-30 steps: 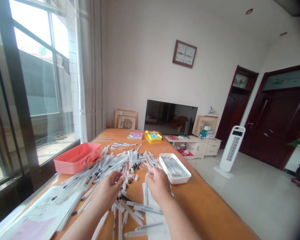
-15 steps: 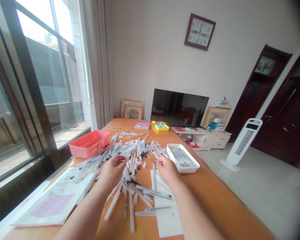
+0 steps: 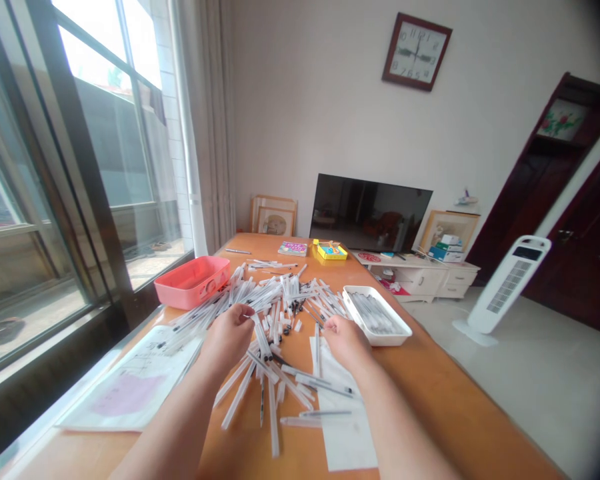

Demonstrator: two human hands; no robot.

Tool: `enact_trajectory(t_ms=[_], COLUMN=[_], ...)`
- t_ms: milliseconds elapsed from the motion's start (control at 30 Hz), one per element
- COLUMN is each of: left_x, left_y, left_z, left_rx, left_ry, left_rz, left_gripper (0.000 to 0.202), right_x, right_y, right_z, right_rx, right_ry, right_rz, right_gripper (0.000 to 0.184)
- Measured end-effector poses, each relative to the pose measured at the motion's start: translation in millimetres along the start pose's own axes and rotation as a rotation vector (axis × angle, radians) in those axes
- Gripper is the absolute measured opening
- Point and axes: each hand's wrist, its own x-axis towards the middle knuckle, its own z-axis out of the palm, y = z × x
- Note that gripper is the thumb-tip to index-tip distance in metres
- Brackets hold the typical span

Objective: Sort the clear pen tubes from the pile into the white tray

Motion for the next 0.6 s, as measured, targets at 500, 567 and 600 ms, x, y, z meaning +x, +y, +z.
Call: enact_trajectory(t_ms=[500,567,600], left_x=[-21.2,-25.4,-26.5], left_y=[1.3,5.0,6.0], left_z=[20.9,25.3,27.2], left_rx=[0.425,0.314,0.264], left_ry=[-0.285,-0.275,-0.274], left_rz=[0.273,0.278,0.27], left_gripper=[0.011,0.009,0.011], right_x=[-17.4,-17.9,-18.0], right_y=[-25.1,-26.5,-26.7], right_z=[13.2,13.8,13.6], right_rx=[0.026,0.03,0.033], right_ry=[0.034,0.029,0.028], right_rz=[-0.148,-0.147,-0.144], right_gripper=[0.015,0.017,0.017])
